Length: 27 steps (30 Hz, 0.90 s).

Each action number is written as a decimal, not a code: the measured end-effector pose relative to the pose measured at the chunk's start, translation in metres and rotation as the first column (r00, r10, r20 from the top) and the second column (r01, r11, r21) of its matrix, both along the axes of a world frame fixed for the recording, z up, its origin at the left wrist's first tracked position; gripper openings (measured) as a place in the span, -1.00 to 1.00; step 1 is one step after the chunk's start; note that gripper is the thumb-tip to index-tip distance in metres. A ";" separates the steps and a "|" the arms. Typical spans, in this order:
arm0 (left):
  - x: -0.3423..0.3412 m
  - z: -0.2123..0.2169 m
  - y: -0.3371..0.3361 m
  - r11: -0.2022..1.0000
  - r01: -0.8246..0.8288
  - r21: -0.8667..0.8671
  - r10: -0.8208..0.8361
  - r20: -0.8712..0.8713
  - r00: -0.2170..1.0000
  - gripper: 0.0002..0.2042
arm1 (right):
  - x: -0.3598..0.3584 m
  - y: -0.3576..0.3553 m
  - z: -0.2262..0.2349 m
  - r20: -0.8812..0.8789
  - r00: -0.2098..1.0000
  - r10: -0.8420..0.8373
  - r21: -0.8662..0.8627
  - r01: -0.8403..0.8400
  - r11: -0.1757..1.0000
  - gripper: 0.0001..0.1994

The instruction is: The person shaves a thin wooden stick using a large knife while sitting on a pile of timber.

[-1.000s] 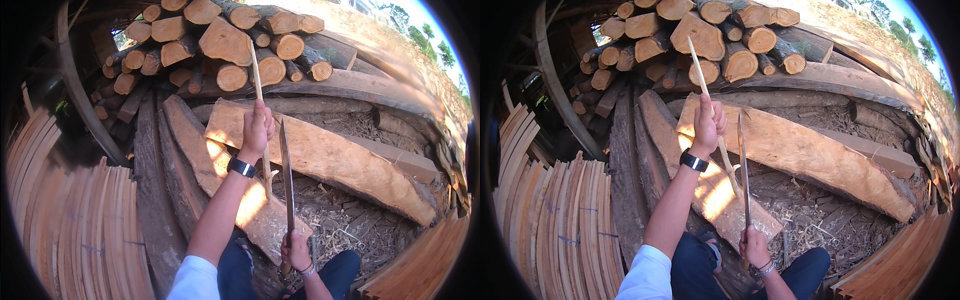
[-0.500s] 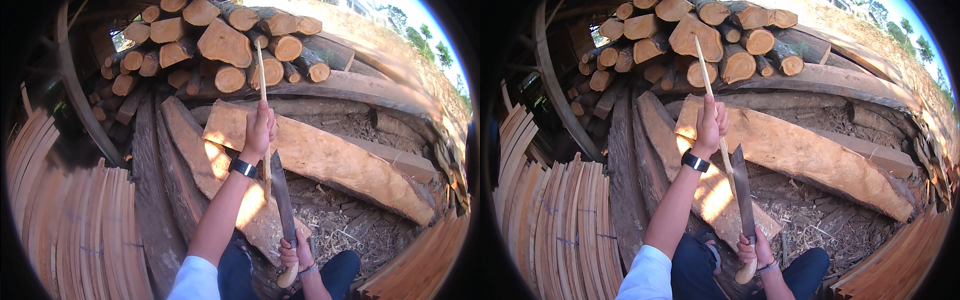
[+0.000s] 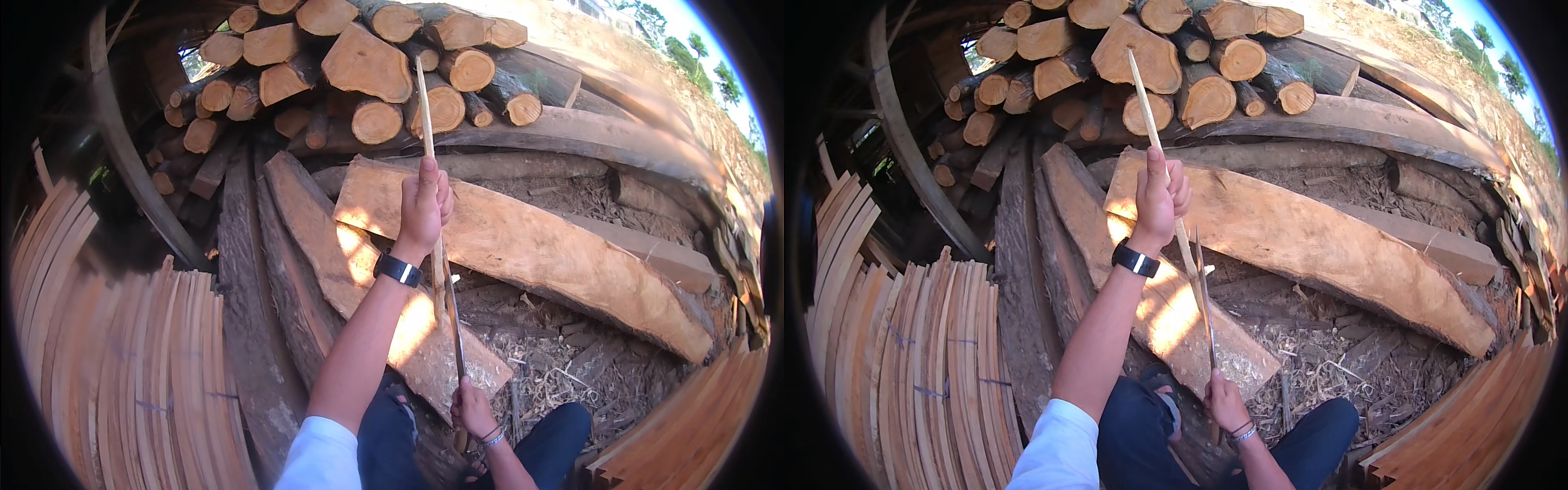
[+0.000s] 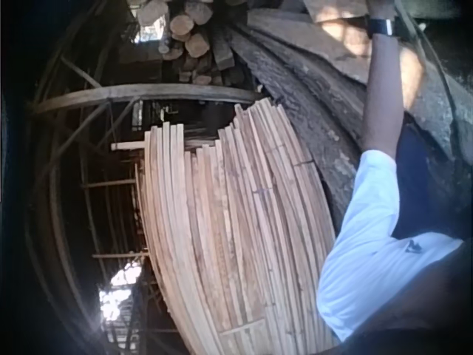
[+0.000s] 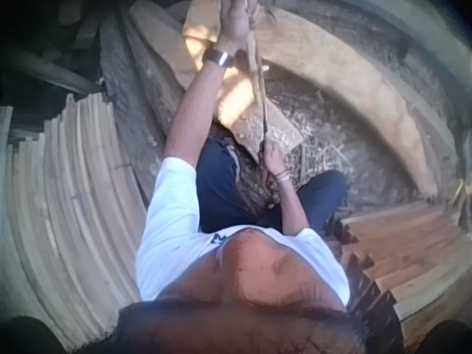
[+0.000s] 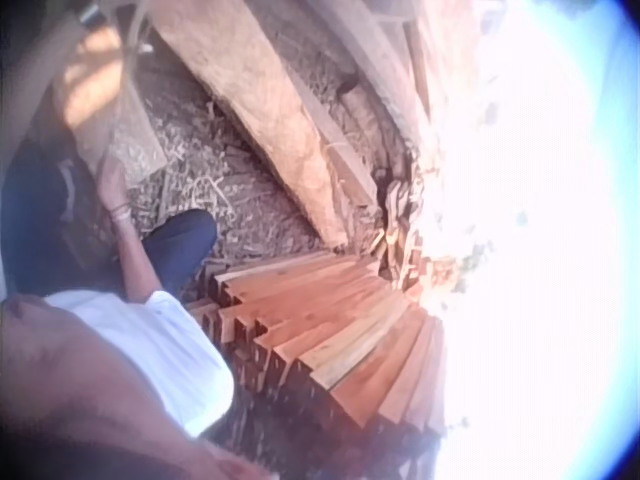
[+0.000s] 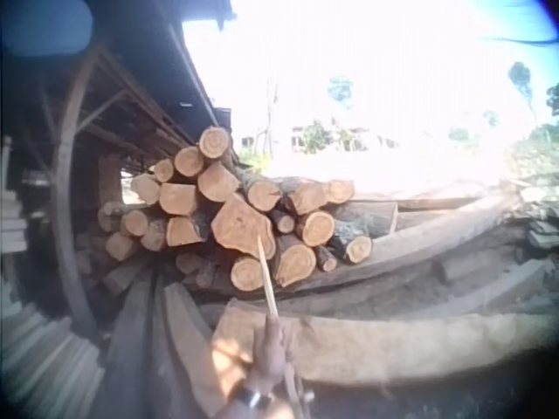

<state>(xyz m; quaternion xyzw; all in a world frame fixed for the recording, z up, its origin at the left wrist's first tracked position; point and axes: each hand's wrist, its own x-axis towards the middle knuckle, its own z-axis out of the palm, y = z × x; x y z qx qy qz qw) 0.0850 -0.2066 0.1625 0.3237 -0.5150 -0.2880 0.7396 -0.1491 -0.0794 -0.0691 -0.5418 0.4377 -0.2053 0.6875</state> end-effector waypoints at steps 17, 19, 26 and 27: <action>-0.008 0.003 0.000 1.000 -0.001 -0.002 0.001 -0.001 1.000 -0.36 | -0.012 0.016 -0.023 -0.014 0.994 -0.107 -0.114 0.104 0.988 -0.49; -0.005 0.003 -0.003 1.000 -0.002 -0.004 0.002 -0.010 1.000 -0.36 | -0.015 0.014 -0.022 0.188 0.974 -0.129 0.318 0.064 0.946 -0.45; 0.002 0.000 -0.003 1.000 -0.001 -0.010 0.001 -0.004 1.000 -0.36 | -0.029 0.009 0.031 0.369 0.923 -0.110 0.453 -0.075 0.888 -0.37; 0.001 -0.001 -0.002 1.000 -0.003 -0.003 0.003 -0.005 1.000 -0.36 | -0.026 0.009 0.044 0.373 0.922 -0.106 0.401 -0.057 0.914 -0.39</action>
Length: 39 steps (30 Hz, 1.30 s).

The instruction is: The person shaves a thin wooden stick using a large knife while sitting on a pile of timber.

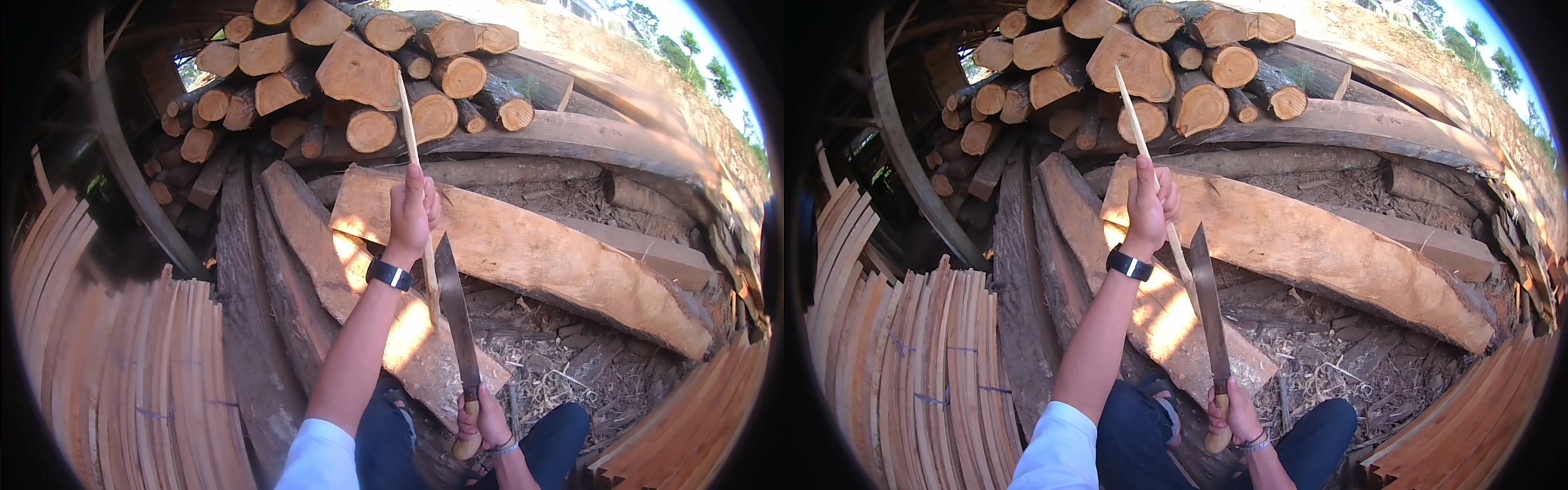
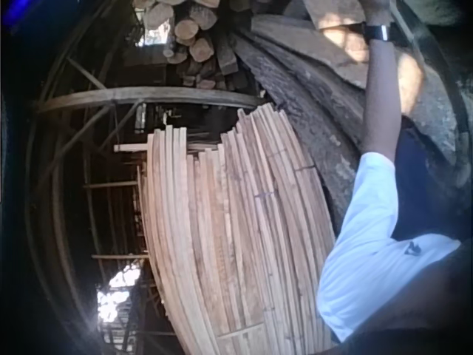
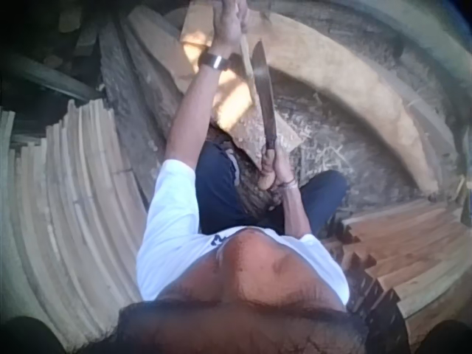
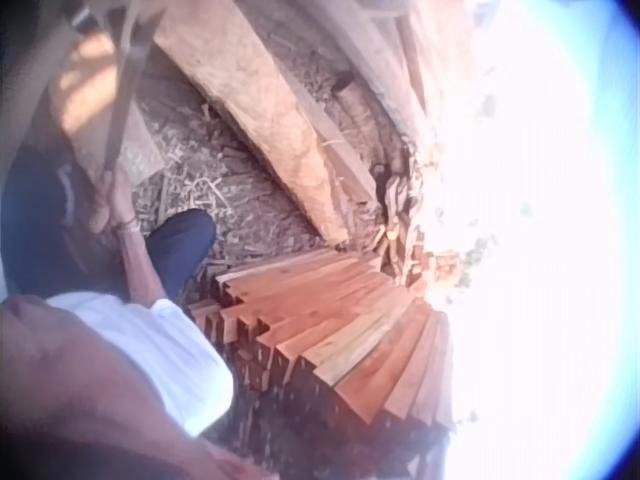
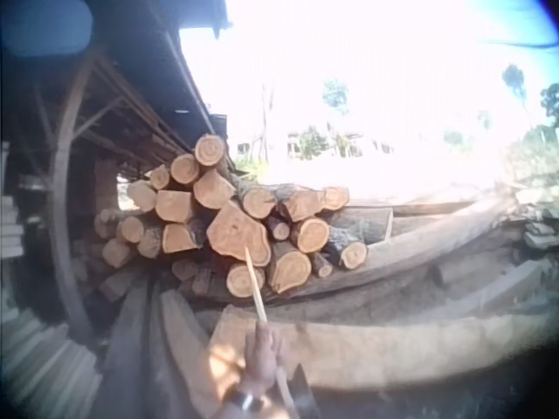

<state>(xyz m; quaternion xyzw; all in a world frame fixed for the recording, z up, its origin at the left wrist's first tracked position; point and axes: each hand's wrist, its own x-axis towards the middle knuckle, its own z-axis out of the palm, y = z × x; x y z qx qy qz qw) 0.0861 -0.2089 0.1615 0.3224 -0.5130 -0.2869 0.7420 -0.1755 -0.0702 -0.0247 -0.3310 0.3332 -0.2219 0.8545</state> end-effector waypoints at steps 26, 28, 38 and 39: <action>-0.001 0.002 0.001 0.999 -0.039 -0.027 0.038 -0.017 0.999 -0.36 | 0.010 0.000 -0.068 -0.474 0.800 -0.368 -0.789 -0.201 0.580 -0.51; 0.001 -0.003 0.006 0.998 -0.065 -0.018 0.065 -0.022 0.998 -0.36 | 0.014 0.006 -0.058 -0.444 0.863 -0.240 -0.587 -0.078 0.806 -0.51; 0.010 -0.004 0.010 0.999 -0.045 -0.028 0.044 -0.045 0.998 -0.37 | 0.013 -0.008 0.009 -0.153 0.964 -0.218 -0.529 0.106 0.842 -0.52; 0.008 -0.004 0.008 0.999 -0.042 -0.023 0.041 -0.046 0.998 -0.38 | 0.013 -0.006 -0.004 -0.239 0.943 -0.233 -0.596 0.047 0.802 -0.52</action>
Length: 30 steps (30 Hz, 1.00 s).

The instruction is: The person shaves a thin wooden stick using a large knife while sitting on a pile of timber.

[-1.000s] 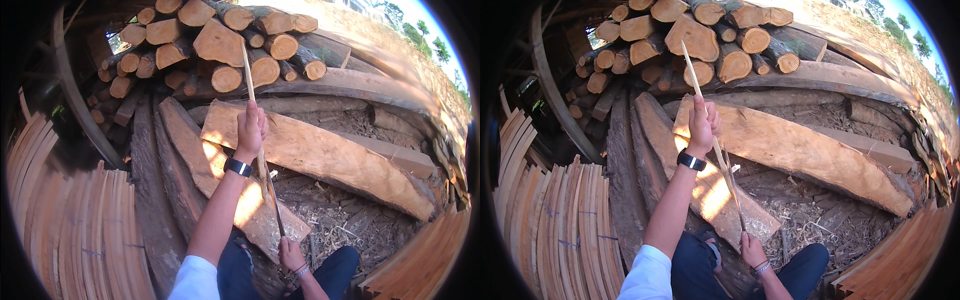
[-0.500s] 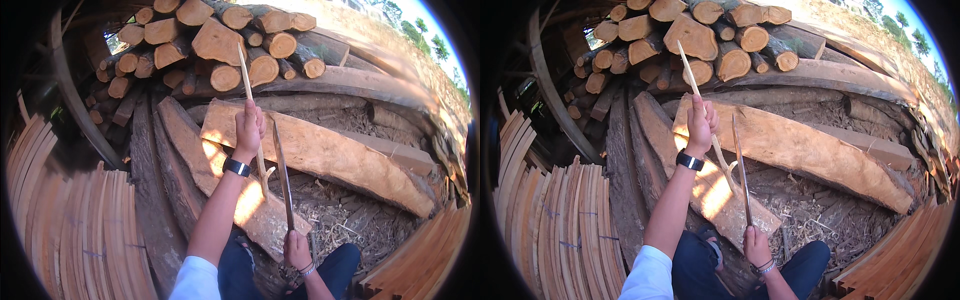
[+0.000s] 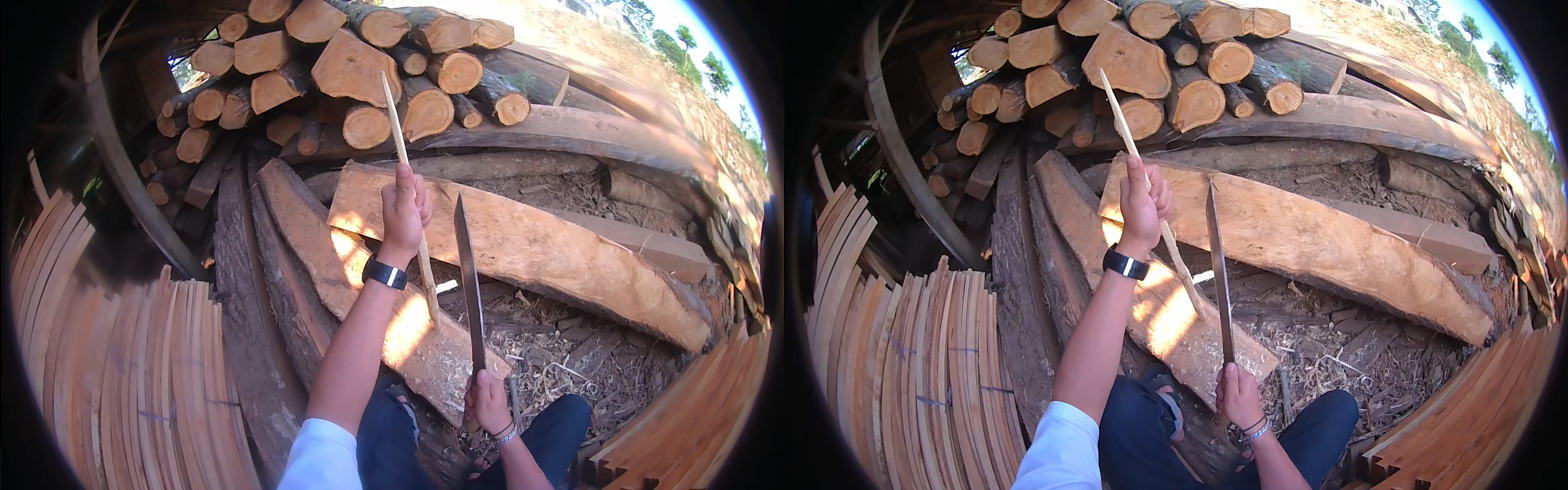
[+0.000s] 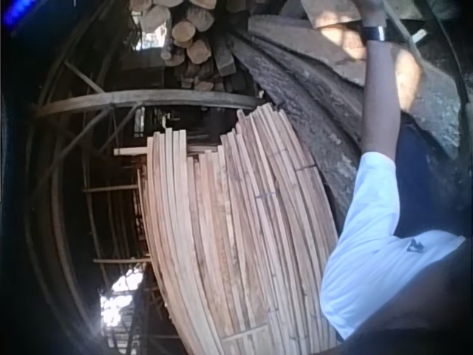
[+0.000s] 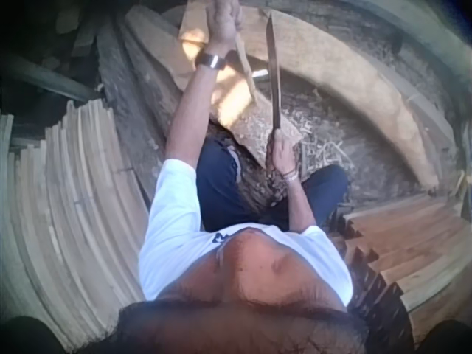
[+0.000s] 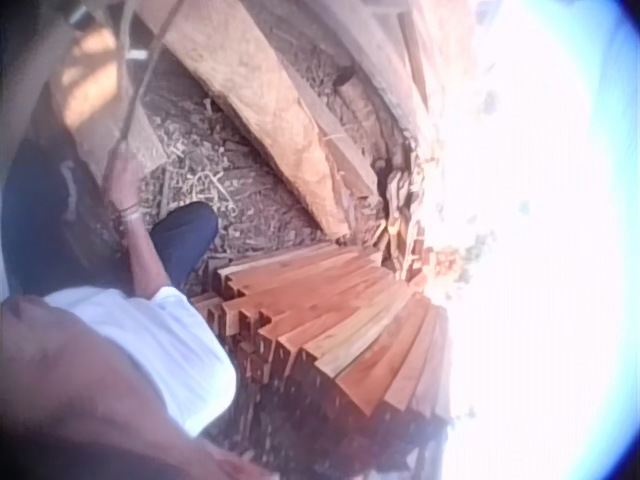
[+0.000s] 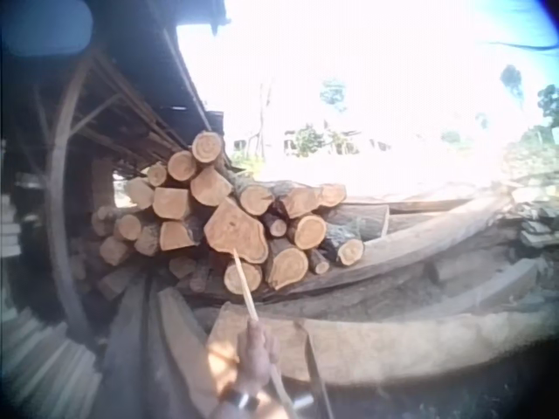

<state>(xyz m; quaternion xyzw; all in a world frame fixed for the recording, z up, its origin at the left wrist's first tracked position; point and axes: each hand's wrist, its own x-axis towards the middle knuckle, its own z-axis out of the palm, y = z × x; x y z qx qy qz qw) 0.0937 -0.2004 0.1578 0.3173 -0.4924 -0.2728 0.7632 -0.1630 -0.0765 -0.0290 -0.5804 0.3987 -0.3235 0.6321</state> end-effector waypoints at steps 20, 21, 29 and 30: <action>0.034 -0.023 0.079 0.980 0.192 -0.053 -0.192 -0.004 0.981 -0.39 | -0.027 0.016 -0.048 -0.336 0.935 -0.114 -0.288 0.013 0.958 -0.64; 0.034 -0.022 0.081 0.979 0.196 -0.055 -0.197 -0.004 0.980 -0.45 | -0.025 0.018 -0.044 -0.393 0.912 -0.118 -0.367 -0.038 0.929 -0.66; 0.007 -0.023 0.080 0.969 0.248 0.022 -0.249 0.043 0.968 -0.51 | 0.018 0.008 -0.040 -0.029 0.992 0.123 -0.101 -0.126 0.987 -0.69; 0.005 -0.024 0.080 0.969 0.244 0.030 -0.245 0.054 0.968 -0.51 | 0.019 0.011 -0.035 -0.044 0.993 0.109 -0.057 -0.111 0.992 -0.69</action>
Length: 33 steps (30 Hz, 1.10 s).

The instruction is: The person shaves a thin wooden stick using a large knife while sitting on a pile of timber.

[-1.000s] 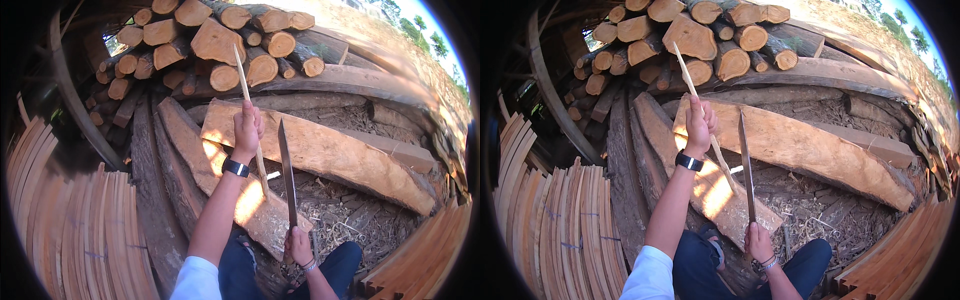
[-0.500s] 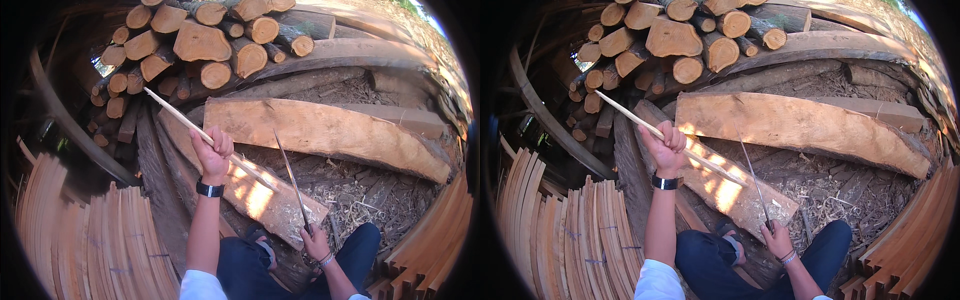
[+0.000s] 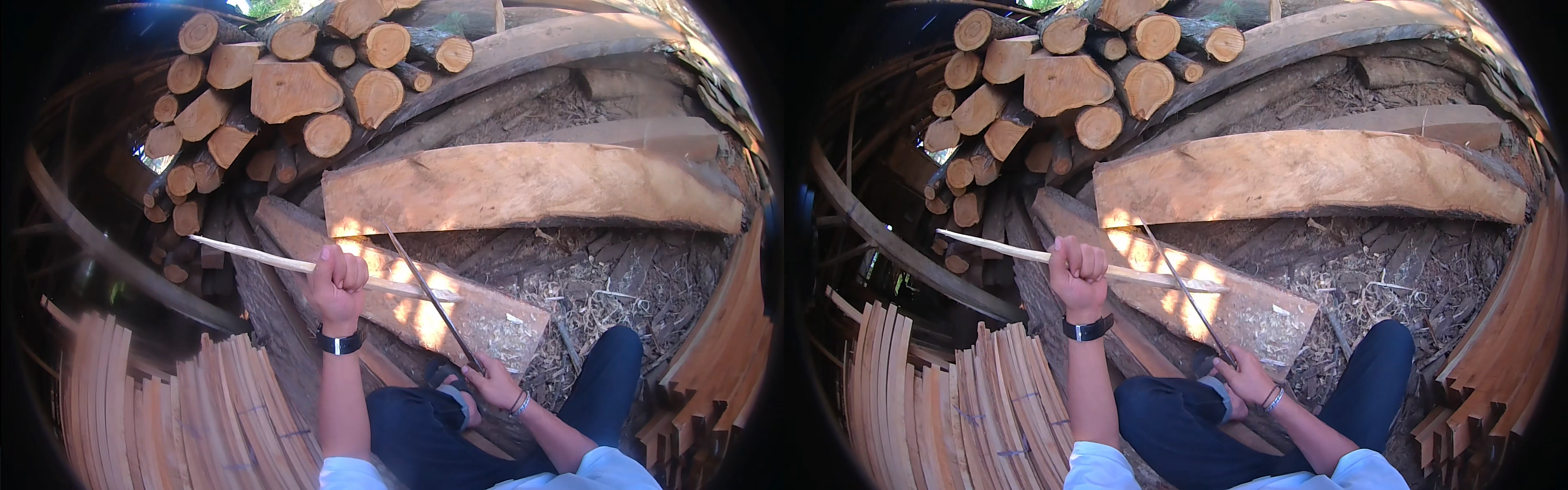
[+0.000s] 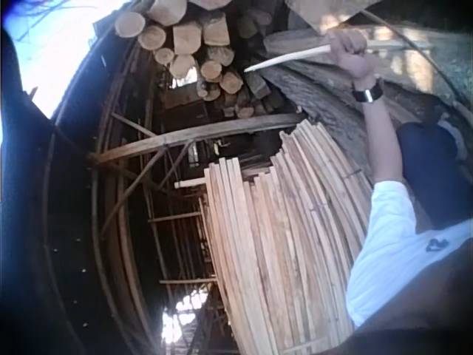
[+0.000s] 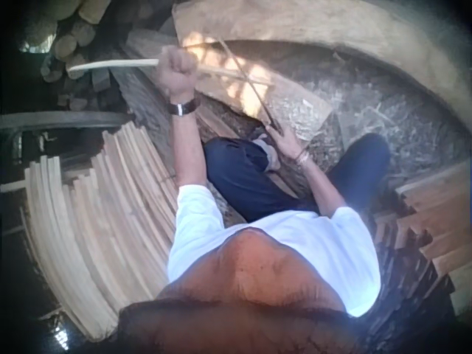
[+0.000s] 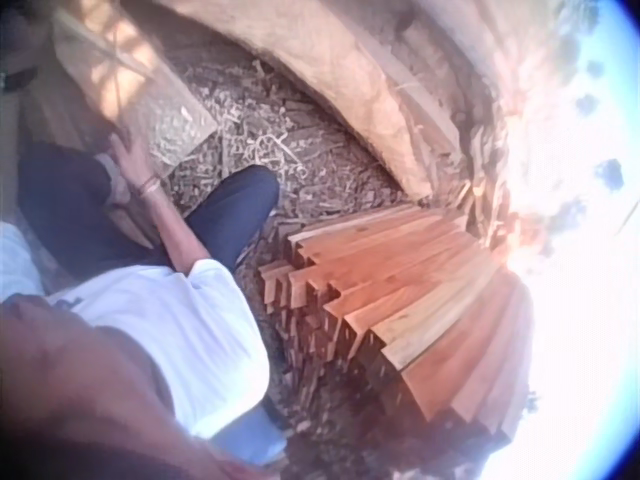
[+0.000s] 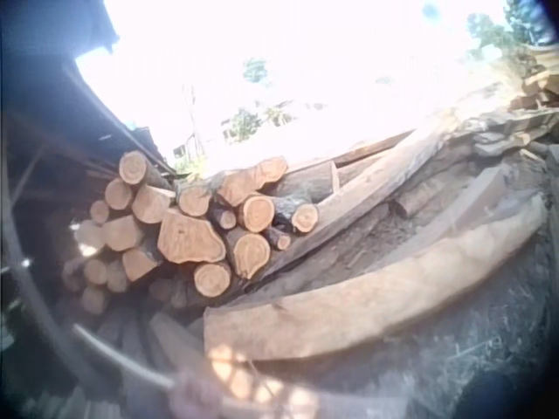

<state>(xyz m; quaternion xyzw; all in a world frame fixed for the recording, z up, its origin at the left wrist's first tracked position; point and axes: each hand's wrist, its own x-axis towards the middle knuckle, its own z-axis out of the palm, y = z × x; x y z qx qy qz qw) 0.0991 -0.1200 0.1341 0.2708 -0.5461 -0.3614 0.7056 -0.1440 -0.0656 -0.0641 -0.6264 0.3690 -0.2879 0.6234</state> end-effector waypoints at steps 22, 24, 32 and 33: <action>-0.033 0.006 -0.030 0.997 0.073 -0.019 -0.072 0.035 0.997 -0.31 | -0.011 -0.006 0.045 -0.010 0.996 -0.093 -0.028 0.092 0.995 -0.51; -0.031 0.005 -0.026 0.999 0.036 -0.035 -0.035 0.041 0.999 -0.31 | -0.011 -0.002 0.028 -0.038 0.997 -0.073 0.020 0.074 0.997 -0.50; -0.026 -0.005 -0.015 0.999 0.003 -0.043 -0.002 0.022 1.000 -0.30 | -0.016 -0.002 0.067 -0.011 0.995 -0.099 -0.040 0.098 0.994 -0.52; -0.029 -0.005 -0.017 0.999 0.008 -0.050 -0.007 0.017 1.000 -0.30 | -0.017 0.000 0.053 -0.030 0.996 -0.087 -0.076 0.085 0.994 -0.52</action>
